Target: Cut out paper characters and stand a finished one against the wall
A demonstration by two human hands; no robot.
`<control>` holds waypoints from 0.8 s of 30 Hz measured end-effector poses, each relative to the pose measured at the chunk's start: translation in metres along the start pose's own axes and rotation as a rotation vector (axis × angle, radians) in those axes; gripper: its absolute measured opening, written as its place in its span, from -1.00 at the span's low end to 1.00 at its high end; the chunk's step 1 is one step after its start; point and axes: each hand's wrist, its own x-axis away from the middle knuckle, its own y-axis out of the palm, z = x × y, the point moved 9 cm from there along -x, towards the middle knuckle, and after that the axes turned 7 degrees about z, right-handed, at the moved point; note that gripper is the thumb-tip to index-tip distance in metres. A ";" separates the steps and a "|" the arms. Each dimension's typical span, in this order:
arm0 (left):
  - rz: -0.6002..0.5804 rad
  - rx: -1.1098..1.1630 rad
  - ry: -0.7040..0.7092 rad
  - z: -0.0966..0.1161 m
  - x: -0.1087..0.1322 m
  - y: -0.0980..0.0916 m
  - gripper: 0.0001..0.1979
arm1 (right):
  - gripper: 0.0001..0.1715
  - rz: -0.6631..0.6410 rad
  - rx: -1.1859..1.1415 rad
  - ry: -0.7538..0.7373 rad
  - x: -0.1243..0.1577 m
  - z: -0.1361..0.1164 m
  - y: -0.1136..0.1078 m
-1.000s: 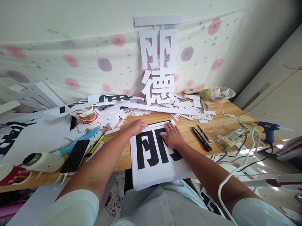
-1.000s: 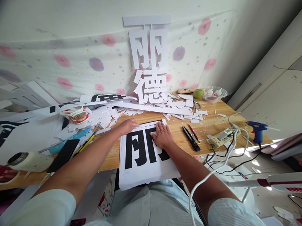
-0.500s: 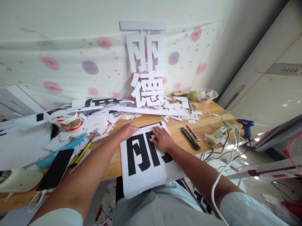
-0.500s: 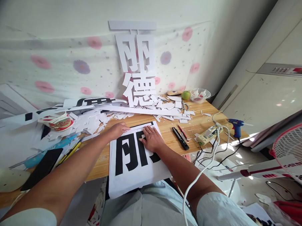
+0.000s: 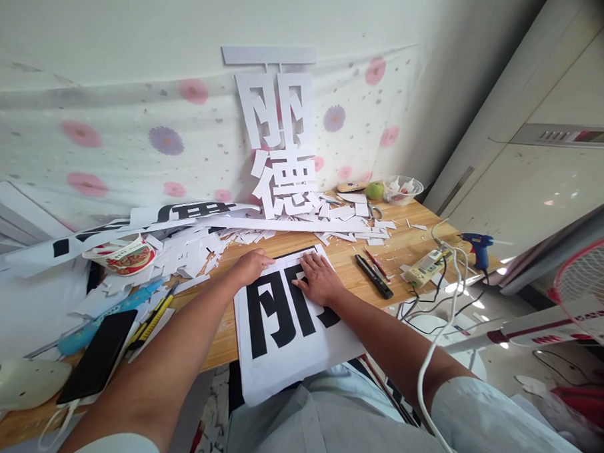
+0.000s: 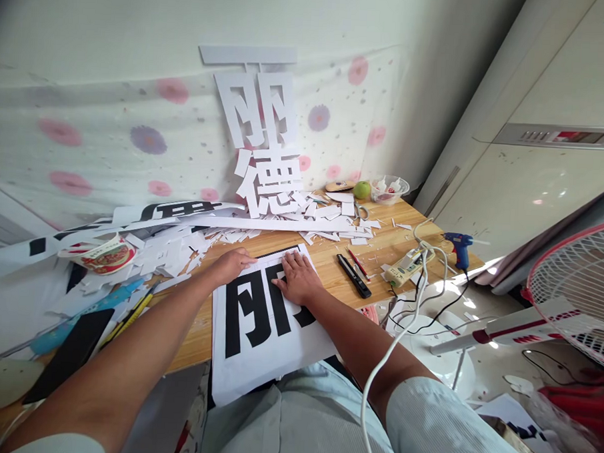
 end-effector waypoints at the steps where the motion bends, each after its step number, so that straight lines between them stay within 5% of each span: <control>1: 0.004 0.001 -0.002 0.000 0.000 0.000 -0.69 | 0.09 -0.004 0.002 0.005 0.000 0.000 0.000; 24: 0.011 -0.006 -0.004 0.004 -0.002 -0.001 -0.69 | 0.13 -0.023 -0.005 0.028 0.000 0.000 -0.003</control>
